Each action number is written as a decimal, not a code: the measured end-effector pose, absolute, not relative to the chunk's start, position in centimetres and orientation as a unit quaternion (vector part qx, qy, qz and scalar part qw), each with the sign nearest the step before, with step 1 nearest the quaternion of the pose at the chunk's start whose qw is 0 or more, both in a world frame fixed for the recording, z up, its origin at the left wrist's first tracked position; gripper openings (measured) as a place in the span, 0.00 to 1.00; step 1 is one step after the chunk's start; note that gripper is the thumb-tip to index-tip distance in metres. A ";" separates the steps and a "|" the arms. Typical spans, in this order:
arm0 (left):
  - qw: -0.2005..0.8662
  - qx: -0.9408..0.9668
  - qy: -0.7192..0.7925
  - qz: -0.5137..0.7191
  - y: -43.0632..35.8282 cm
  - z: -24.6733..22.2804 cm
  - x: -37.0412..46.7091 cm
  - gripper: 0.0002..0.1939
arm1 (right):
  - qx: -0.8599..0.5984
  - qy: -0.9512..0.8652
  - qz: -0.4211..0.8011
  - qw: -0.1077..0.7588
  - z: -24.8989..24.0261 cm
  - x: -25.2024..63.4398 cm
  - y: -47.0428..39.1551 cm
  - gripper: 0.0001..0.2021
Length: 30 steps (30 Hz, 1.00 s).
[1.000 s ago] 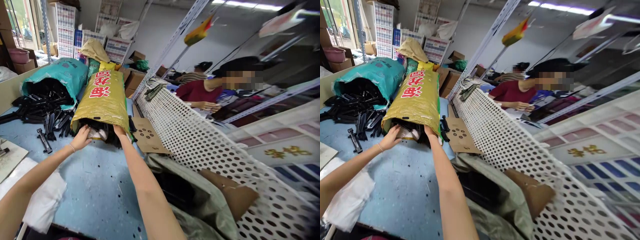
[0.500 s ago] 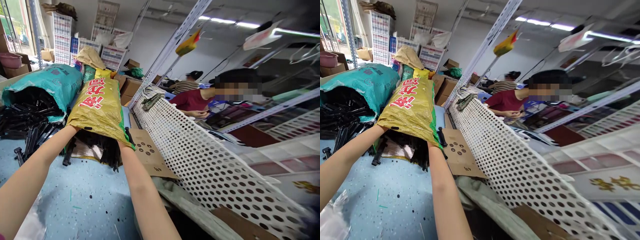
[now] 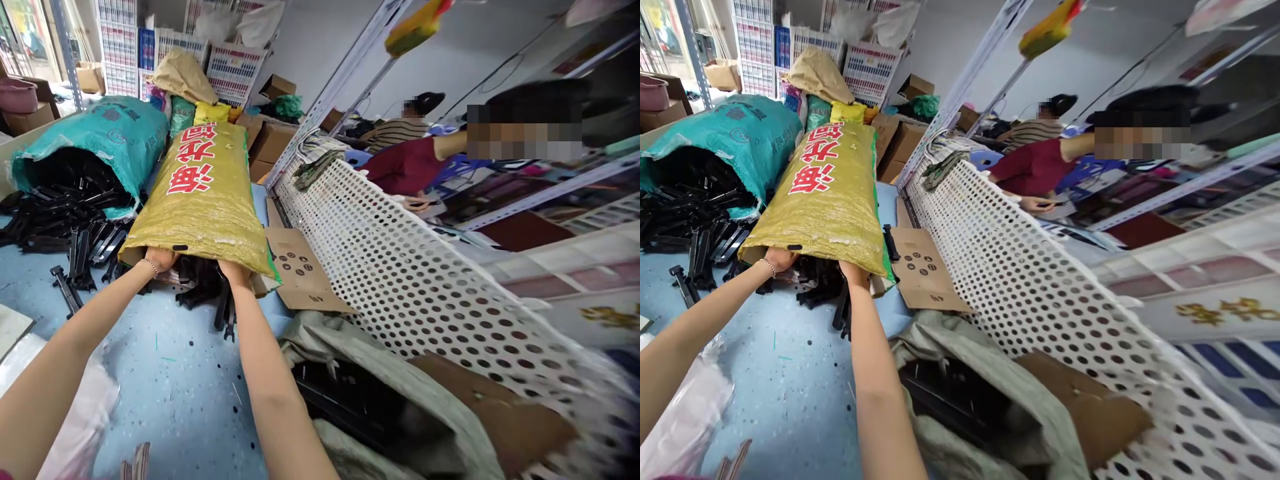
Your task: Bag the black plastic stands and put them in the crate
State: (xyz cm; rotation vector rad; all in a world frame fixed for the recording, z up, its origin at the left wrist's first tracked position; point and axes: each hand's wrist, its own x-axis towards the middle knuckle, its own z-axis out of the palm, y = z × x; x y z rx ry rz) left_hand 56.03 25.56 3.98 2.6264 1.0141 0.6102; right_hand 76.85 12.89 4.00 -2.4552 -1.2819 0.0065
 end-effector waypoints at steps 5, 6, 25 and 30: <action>0.096 0.929 0.312 0.175 20.9 2.4 52.9 0.25 | -0.919 -0.360 0.078 0.144 4.6 74.4 11.1 0.36; 0.082 0.935 0.300 0.170 20.1 2.3 52.0 0.27 | -0.921 -0.353 0.095 0.137 4.7 73.8 10.5 0.36; 0.173 0.929 0.279 0.168 6.8 1.9 38.3 0.24 | -0.882 -0.432 0.122 0.143 7.0 64.0 -8.4 0.25; 0.241 0.910 0.238 0.238 0.4 1.9 37.0 0.17 | -0.902 -0.333 0.223 0.160 2.8 61.9 -12.3 0.14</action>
